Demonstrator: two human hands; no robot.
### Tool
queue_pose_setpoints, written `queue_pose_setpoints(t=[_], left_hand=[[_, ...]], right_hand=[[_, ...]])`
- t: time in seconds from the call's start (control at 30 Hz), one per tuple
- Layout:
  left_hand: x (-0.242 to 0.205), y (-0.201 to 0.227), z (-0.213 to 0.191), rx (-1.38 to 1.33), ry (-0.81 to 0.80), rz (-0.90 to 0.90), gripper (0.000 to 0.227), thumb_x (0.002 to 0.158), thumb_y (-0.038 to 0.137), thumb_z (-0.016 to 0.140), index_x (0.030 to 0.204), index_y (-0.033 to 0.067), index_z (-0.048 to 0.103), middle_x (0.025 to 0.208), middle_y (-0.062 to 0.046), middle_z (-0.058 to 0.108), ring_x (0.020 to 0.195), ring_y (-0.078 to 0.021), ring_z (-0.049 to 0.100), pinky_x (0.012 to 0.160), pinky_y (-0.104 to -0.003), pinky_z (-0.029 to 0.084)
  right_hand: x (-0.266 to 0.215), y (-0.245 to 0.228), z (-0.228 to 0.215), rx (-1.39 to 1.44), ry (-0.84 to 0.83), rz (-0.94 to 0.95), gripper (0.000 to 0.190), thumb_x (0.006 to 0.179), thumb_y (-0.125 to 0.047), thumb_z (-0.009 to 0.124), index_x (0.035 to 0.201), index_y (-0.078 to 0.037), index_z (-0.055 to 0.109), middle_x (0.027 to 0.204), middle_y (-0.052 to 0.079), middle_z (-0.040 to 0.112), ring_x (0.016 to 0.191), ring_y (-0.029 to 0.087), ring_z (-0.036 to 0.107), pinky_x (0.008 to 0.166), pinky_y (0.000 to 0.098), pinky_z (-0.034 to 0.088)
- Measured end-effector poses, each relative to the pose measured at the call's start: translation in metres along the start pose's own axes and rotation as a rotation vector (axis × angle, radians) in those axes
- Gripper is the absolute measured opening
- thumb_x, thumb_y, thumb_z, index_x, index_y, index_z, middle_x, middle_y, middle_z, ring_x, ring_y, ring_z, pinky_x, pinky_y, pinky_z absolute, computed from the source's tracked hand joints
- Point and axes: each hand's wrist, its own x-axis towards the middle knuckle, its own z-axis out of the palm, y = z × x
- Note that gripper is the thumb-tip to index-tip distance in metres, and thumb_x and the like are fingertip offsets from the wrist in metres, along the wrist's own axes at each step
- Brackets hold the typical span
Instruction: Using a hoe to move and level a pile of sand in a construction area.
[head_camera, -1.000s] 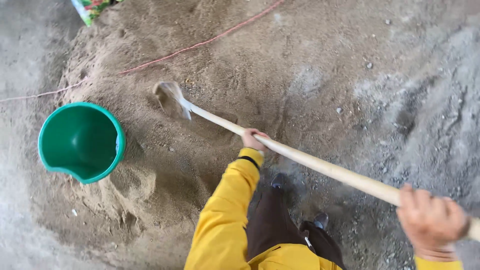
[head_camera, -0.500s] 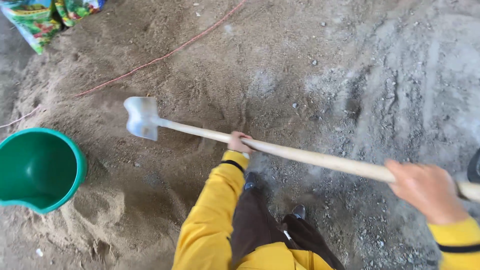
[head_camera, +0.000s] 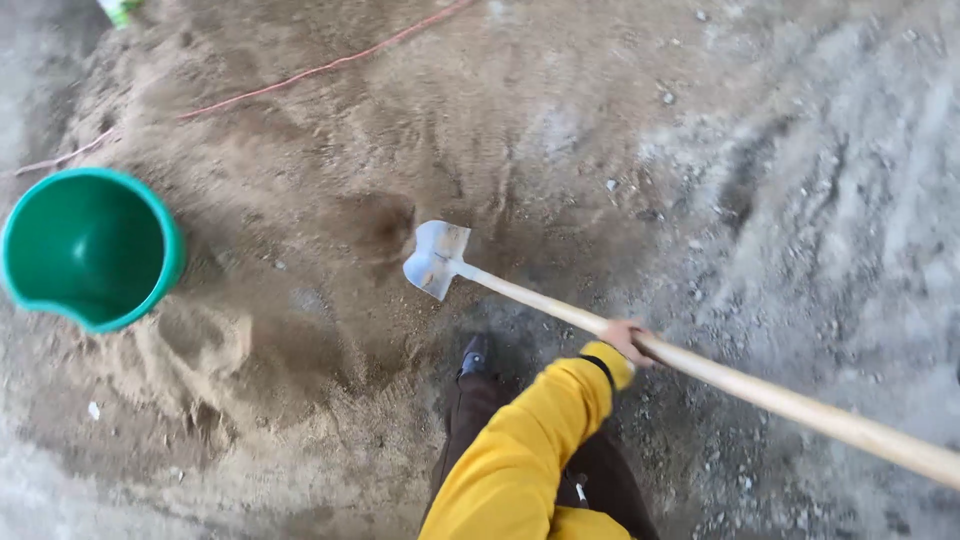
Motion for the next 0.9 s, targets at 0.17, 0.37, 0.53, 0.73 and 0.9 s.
queue_pose_setpoints(t=[0.17,0.37,0.53,0.73,0.9], left_hand=[[0.005,0.065,-0.123,-0.445,0.157,-0.198,0.016,0.095,0.024,0.06,0.104,0.0116,0.065,0.1,-0.014,0.076,0.086,-0.0323,0.068,0.068,-0.049,0.053],[-0.003,0.112,-0.152,-0.635,0.217,-0.344,0.013,0.098,0.017,0.06,0.108,0.0086,0.058,0.104,-0.015,0.069,0.096,-0.0303,0.067,0.086,-0.056,0.053],[-0.011,0.054,-0.146,0.554,-0.013,0.502,0.025,0.062,0.0,0.065,0.083,0.0125,0.06,0.096,-0.002,0.067,0.093,-0.0172,0.063,0.097,-0.028,0.053],[-0.056,0.079,-0.098,-0.739,0.135,-0.731,0.018,0.086,0.012,0.048,0.098,0.0002,0.055,0.111,-0.018,0.06,0.103,-0.0372,0.056,0.092,-0.06,0.047],[-0.054,0.17,-0.201,-0.023,0.043,-0.043,0.035,0.074,0.003,0.066,0.106,0.0096,0.053,0.104,-0.013,0.067,0.099,-0.0315,0.065,0.094,-0.05,0.053]], right_hand=[[-0.002,-0.126,-0.136,-0.164,-0.167,0.185,0.017,0.077,-0.038,0.063,0.093,-0.037,0.06,0.073,-0.011,0.071,0.071,0.016,0.071,0.072,0.0328,0.054],[0.007,-0.181,-0.197,-0.248,0.153,0.127,0.01,0.081,-0.019,0.06,0.085,-0.023,0.068,0.062,0.003,0.07,0.056,0.021,0.069,0.063,0.0331,0.053],[-0.031,-0.171,-0.167,-0.447,0.174,0.132,0.013,0.092,-0.03,0.069,0.083,-0.03,0.06,0.07,-0.013,0.071,0.063,0.006,0.07,0.069,0.024,0.056],[-0.091,-0.115,-0.104,-0.464,0.184,0.398,0.028,0.076,-0.045,0.065,0.104,-0.037,0.064,0.08,-0.015,0.07,0.083,0.013,0.072,0.088,0.03,0.052],[-0.004,-0.205,-0.147,-0.384,0.07,0.354,0.034,0.074,-0.056,0.07,0.1,-0.04,0.056,0.078,-0.021,0.063,0.083,0.002,0.066,0.083,0.0215,0.054]])
